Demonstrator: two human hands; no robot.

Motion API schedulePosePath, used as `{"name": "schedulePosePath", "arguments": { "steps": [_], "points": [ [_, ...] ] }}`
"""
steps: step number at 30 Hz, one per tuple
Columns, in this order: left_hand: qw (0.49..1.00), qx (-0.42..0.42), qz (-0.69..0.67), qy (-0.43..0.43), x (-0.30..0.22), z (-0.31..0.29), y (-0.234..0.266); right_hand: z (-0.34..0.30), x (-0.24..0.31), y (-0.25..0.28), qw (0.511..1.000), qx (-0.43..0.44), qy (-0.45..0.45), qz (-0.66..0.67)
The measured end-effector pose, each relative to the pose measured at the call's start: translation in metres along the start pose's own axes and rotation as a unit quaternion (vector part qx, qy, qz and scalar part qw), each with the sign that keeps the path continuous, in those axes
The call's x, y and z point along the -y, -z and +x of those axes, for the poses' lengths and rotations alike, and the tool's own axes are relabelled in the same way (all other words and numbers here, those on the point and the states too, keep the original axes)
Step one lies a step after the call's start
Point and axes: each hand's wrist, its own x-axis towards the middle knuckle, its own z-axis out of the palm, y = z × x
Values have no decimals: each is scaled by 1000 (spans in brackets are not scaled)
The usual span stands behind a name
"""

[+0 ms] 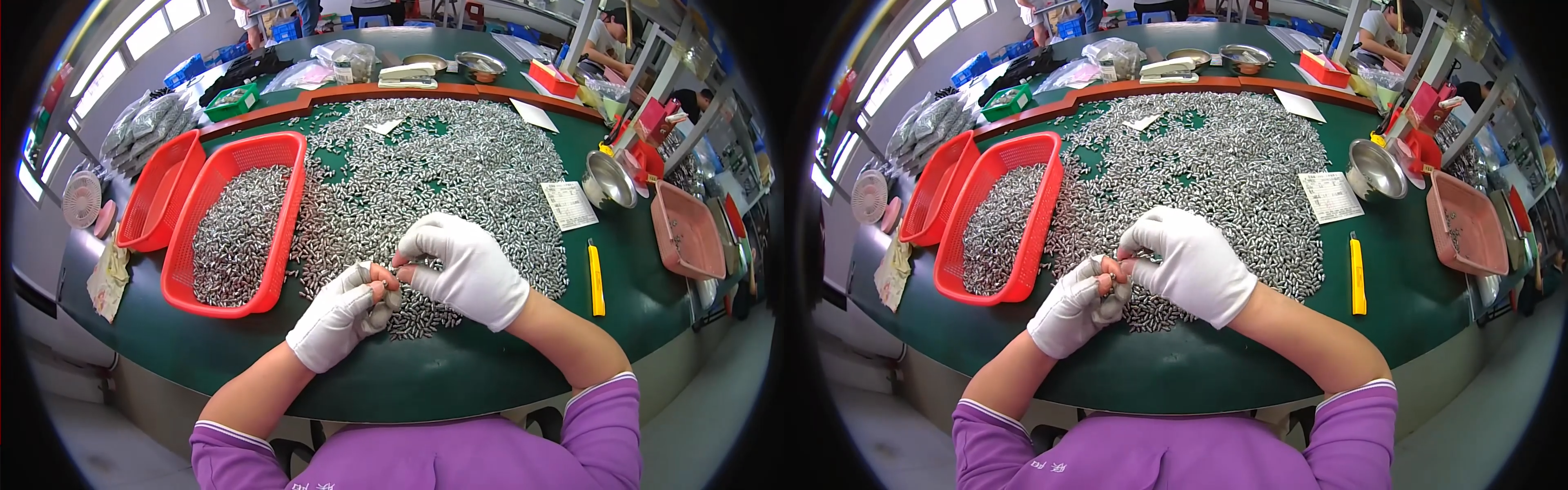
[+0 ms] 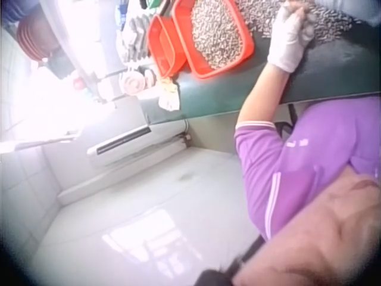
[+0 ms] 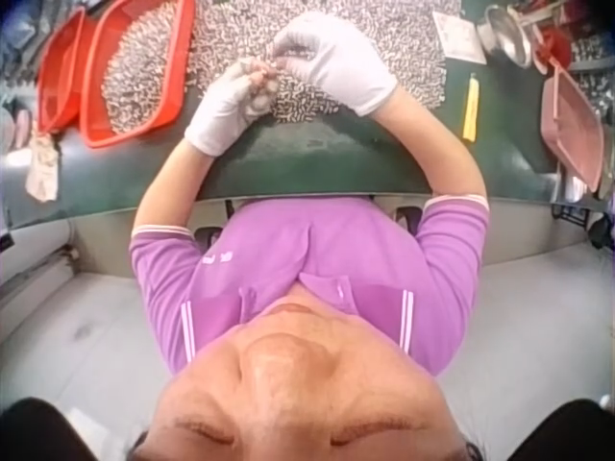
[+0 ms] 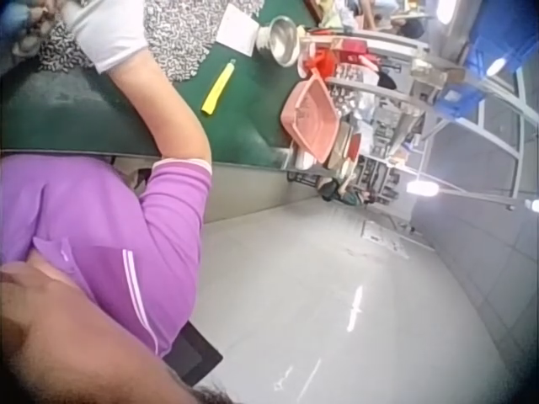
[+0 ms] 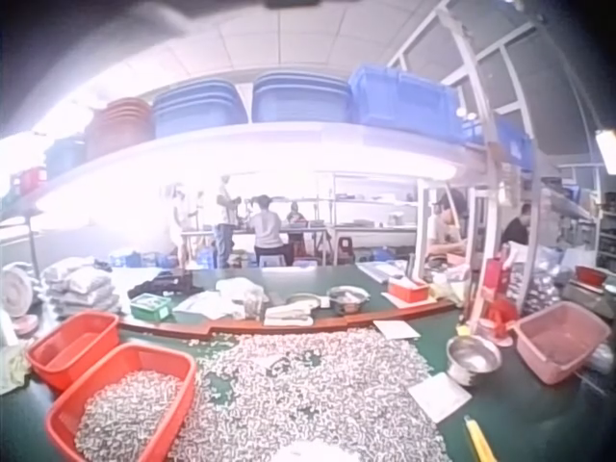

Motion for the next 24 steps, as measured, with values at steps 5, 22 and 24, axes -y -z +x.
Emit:
{"name": "schedulePosePath", "arguments": {
  "steps": [5, 22, 24],
  "points": [
    [999, 19, -42, -11, 0, 1, -9, -3, 0, -4, 997, -1, 8, 83],
    [998, -48, -35, -25, 1, 2, -3, -11, -36, -14, 954, 126, -29, -270],
    [998, -55, -30, -24, 1, 1, -4, -8, -32, -15, 950, 140, -36, -276]
  ]
}}
